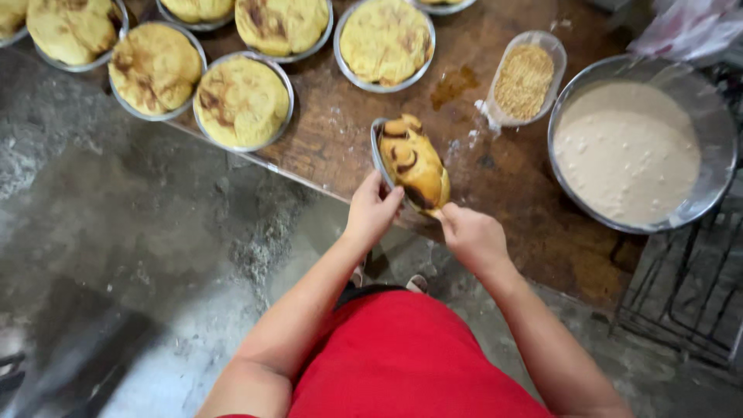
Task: The person prepares round flatbreads by prying them from small metal plates using a spoon, flipping them, and then stacking the plates onto a metal rack.
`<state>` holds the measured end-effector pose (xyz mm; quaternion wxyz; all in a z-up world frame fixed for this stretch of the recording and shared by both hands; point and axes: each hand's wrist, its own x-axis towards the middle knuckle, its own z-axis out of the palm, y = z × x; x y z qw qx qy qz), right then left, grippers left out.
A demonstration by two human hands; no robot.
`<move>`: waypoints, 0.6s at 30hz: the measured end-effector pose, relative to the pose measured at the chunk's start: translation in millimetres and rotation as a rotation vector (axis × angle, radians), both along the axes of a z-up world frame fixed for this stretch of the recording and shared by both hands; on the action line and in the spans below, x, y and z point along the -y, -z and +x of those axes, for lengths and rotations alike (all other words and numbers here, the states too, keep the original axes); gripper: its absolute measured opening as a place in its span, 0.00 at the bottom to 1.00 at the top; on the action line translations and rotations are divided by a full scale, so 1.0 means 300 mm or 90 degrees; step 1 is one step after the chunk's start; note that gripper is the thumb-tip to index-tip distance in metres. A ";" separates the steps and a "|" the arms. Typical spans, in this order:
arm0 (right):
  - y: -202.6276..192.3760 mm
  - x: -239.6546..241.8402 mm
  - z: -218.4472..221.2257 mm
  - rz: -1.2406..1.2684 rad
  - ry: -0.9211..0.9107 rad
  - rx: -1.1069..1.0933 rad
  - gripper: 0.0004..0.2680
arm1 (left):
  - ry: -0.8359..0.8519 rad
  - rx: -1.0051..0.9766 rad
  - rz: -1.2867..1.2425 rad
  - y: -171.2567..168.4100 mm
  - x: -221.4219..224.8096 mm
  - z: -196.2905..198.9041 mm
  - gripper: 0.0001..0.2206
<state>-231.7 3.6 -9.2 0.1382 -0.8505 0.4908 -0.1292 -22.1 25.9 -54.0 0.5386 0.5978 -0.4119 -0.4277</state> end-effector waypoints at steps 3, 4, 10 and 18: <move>-0.011 -0.029 0.003 0.006 0.009 0.019 0.08 | -0.003 -0.030 -0.004 -0.023 0.026 0.018 0.07; -0.011 -0.043 0.001 0.010 0.002 0.011 0.09 | -0.004 -0.049 0.004 -0.032 0.033 0.031 0.07; 0.012 -0.014 -0.011 0.022 0.002 0.062 0.09 | 0.037 0.223 0.014 -0.067 0.062 0.074 0.09; 0.012 0.000 -0.005 0.046 0.061 0.122 0.09 | -0.052 0.207 -0.002 -0.015 -0.018 0.023 0.14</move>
